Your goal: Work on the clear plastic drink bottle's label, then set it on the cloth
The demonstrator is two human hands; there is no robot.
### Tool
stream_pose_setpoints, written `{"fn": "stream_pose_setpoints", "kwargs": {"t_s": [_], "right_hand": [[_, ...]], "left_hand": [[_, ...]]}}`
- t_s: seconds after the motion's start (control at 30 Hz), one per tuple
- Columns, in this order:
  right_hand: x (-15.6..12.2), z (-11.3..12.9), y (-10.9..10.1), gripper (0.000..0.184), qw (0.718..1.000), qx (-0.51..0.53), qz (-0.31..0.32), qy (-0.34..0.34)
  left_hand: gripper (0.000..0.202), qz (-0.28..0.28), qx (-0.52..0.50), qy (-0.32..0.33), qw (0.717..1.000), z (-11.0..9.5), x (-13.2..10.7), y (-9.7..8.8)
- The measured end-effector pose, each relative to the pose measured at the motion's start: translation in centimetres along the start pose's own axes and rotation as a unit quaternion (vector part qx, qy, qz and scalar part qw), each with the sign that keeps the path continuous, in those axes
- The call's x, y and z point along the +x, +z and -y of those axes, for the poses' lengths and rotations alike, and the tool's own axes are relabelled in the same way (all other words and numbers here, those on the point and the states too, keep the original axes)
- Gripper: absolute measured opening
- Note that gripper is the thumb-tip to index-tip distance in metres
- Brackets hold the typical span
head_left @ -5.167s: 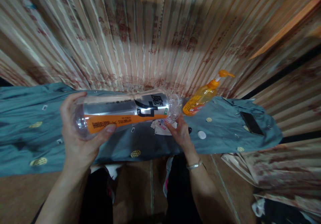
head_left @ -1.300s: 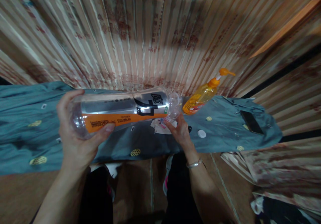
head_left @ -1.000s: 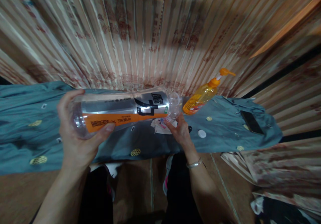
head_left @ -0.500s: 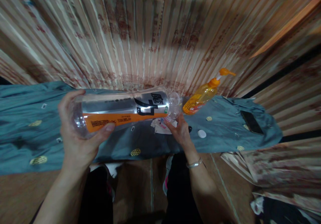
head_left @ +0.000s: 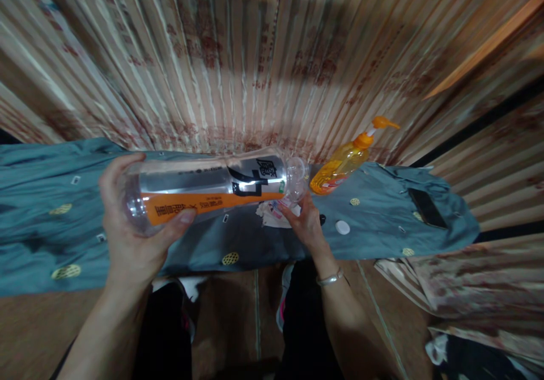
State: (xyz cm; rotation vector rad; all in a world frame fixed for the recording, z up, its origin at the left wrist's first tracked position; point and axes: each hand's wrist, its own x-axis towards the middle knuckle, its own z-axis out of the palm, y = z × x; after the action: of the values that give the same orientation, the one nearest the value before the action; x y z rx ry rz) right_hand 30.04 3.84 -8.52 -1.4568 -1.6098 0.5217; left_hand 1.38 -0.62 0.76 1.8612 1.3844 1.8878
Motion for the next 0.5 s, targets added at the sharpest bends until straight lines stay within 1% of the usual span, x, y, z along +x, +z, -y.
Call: {"fn": "stream_pose_setpoints", "kwargs": {"t_s": [0.3, 0.5], "right_hand": [[0.02, 0.06, -0.02, 0.046, 1.000, 0.002, 0.005, 0.006], [-0.04, 0.03, 0.00, 0.045, 1.000, 0.009, 0.002, 0.003]], "left_hand": [[0.085, -0.009, 0.020, 0.005, 1.000, -0.01, 0.02, -0.08], [0.088, -0.004, -0.004, -0.011, 1.000, 0.15, -0.04, -0.02]]}}
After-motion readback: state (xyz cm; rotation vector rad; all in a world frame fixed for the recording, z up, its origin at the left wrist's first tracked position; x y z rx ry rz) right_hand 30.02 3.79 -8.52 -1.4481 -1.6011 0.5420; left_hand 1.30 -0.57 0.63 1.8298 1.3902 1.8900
